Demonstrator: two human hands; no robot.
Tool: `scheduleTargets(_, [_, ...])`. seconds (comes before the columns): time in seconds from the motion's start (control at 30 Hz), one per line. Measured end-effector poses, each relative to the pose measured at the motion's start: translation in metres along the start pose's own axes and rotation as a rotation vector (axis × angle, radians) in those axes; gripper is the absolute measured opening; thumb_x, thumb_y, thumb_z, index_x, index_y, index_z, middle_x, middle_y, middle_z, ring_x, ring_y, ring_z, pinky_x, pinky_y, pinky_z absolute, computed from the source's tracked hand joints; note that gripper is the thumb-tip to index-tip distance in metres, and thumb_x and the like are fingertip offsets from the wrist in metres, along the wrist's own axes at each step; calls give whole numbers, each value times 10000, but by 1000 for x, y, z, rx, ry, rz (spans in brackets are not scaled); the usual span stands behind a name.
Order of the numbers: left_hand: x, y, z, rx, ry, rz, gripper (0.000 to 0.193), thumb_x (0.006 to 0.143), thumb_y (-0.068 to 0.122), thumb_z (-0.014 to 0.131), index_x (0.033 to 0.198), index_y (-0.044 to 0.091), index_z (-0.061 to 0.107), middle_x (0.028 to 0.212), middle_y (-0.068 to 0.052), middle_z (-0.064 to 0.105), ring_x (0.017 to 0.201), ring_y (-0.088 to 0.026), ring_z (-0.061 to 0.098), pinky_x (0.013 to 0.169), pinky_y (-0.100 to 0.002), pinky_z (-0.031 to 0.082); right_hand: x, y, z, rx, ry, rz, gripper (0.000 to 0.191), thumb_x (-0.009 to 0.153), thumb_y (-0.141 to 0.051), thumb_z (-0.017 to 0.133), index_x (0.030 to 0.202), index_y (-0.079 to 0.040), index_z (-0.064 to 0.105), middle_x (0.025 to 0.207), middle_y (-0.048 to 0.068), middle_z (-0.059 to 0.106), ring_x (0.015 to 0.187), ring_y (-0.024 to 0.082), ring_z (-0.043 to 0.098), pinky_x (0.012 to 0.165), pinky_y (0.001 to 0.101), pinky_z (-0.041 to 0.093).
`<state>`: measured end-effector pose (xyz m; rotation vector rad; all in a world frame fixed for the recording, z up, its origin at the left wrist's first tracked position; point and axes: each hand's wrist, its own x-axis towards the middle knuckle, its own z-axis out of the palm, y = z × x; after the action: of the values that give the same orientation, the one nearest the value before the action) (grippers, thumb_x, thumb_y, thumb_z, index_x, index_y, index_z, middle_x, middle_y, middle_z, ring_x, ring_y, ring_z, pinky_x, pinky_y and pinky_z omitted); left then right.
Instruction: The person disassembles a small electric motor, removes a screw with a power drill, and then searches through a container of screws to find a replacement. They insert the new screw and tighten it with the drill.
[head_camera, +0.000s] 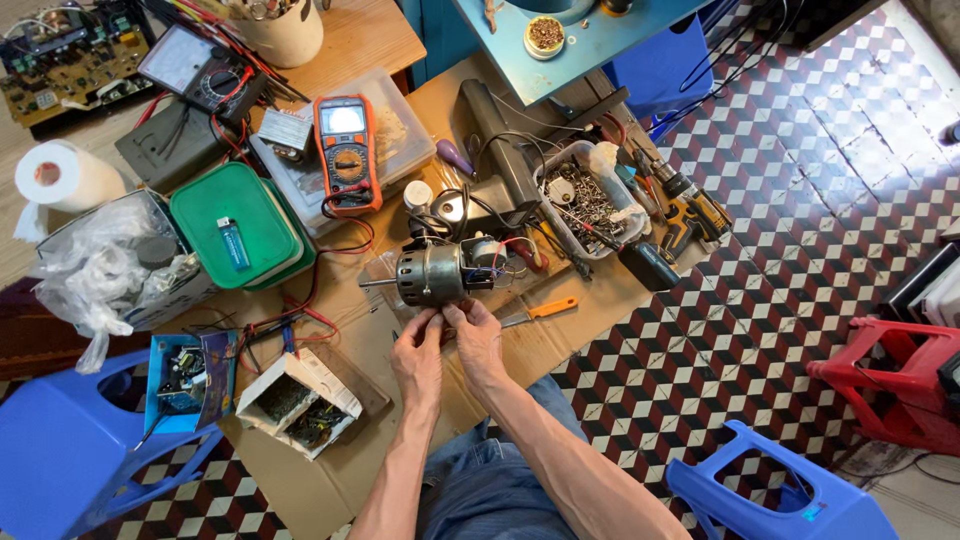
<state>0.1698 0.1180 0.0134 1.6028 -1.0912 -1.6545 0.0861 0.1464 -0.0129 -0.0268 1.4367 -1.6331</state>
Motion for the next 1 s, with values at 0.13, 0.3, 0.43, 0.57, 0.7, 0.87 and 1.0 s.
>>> scheduleTargets(0.13, [0, -3, 0, 16, -15, 33, 309, 945, 205, 666, 1172, 9, 743, 1027, -98, 777, 894, -159, 725, 813, -282, 578, -6, -2, -7, -50, -65, -21, 180, 957, -137, 678, 1074, -1, 692, 934, 33, 718, 817, 106, 614, 737, 251, 502])
scheduleTargets(0.3, [0, -3, 0, 38, 8, 12, 306, 946, 204, 670, 1169, 8, 746, 1026, -92, 776, 898, -155, 720, 815, -282, 571, -2, 1, -5, -46, -22, -25, 170, 946, -135, 691, 1044, 4, 689, 926, 31, 727, 819, 104, 626, 741, 254, 507])
scheduleTargets(0.43, [-1, 0, 0, 52, 3, 5, 311, 947, 203, 674, 1181, 9, 744, 1032, -92, 777, 906, -156, 719, 820, -283, 568, 0, 2, -4, -66, -1, -38, 180, 953, -140, 695, 1046, 14, 683, 930, 37, 725, 820, 103, 622, 736, 258, 504])
scheduleTargets(0.57, [-3, 3, 2, -64, -39, 1, 312, 955, 199, 671, 1183, -5, 736, 1045, -98, 768, 912, -167, 727, 833, -291, 584, -5, -3, -6, -54, -28, -21, 186, 945, -140, 689, 1073, -6, 682, 948, 27, 727, 838, 91, 627, 755, 242, 506])
scheduleTargets(0.7, [-6, 7, 0, 30, -19, -17, 314, 951, 200, 664, 1195, 17, 738, 1050, -90, 774, 918, -164, 727, 834, -292, 577, -6, -6, -6, -74, -35, -20, 191, 935, -144, 686, 1077, -15, 681, 939, 23, 729, 822, 88, 633, 744, 240, 516])
scheduleTargets(0.87, [-6, 7, -1, 89, -10, 0, 315, 949, 204, 670, 1192, 18, 745, 1057, -89, 776, 919, -159, 714, 836, -287, 562, -3, -1, -8, -62, -38, -9, 188, 948, -156, 699, 1048, 0, 669, 874, 40, 707, 752, 104, 611, 675, 251, 505])
scheduleTargets(1.0, [-2, -1, -3, 72, -19, -6, 319, 952, 213, 666, 1190, 15, 742, 1048, -92, 772, 904, -154, 714, 828, -285, 567, 0, 1, -9, -96, -30, -16, 192, 948, -167, 718, 1012, 7, 670, 836, 41, 695, 729, 107, 606, 660, 254, 497])
